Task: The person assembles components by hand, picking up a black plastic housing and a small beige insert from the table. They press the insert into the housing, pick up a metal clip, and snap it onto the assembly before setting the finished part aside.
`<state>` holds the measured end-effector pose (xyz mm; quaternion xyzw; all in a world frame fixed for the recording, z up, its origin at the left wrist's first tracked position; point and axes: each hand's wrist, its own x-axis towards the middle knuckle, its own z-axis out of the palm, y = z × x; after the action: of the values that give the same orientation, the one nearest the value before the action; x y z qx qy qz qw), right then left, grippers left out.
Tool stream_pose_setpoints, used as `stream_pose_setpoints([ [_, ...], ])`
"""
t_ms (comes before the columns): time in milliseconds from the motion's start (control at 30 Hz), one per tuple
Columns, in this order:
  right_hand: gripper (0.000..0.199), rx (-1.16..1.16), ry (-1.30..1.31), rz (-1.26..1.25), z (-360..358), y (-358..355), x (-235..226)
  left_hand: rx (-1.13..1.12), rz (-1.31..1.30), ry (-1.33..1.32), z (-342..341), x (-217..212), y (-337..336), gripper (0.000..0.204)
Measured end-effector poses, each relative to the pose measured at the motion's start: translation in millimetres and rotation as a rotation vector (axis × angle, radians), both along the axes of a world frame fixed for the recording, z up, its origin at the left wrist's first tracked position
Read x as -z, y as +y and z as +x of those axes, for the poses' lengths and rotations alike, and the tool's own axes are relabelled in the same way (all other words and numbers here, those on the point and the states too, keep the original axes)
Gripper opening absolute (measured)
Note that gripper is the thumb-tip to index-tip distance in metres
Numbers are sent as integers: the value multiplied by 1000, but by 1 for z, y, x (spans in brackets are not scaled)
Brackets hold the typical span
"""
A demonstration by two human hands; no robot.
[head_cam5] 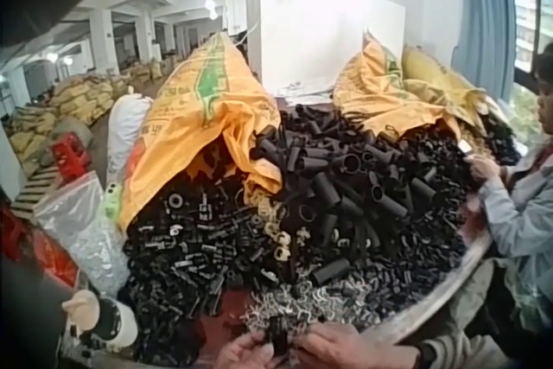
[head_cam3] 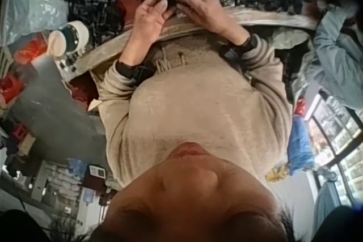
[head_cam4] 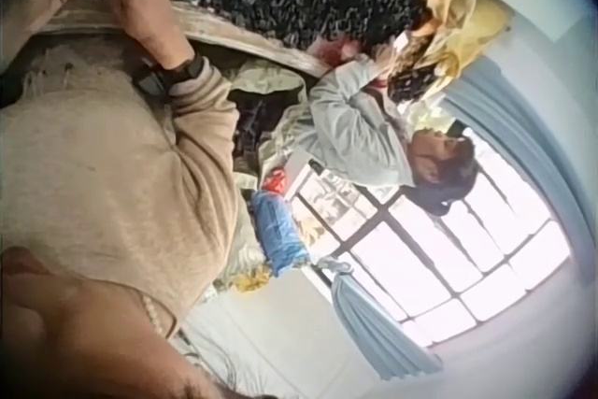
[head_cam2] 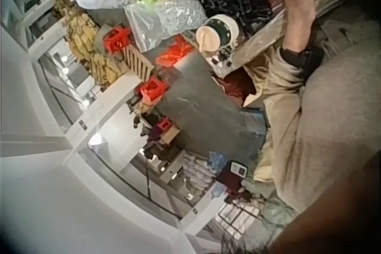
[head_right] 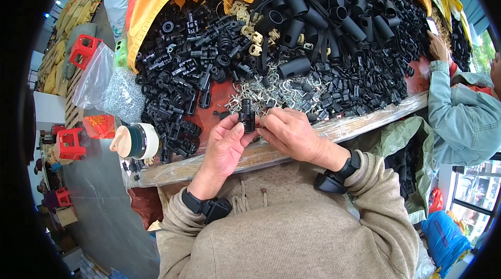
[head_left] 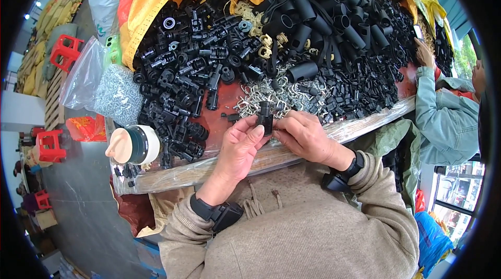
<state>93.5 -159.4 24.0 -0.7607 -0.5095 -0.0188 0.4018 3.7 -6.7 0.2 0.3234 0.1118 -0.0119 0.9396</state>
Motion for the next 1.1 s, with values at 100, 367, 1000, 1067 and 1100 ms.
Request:
stream_pose_setpoints([
  [100,15,-2,-31,-21,0,-1,-2,9,-2,-3,0,-4,-1,22],
  [367,10,49,110,34,-3,-1,0,24,-30,16,-2,-2,0,25],
  [1000,12,17,955,142,9,-11,-8,47,-40,42,0,-6,0,24],
  [1067,11,-19,900,111,9,-11,-8,64,-5,40,-1,-5,0,27],
  [1100,11,-37,872,97,9,-10,-9,64,-4,41,-1,-5,0,27],
])
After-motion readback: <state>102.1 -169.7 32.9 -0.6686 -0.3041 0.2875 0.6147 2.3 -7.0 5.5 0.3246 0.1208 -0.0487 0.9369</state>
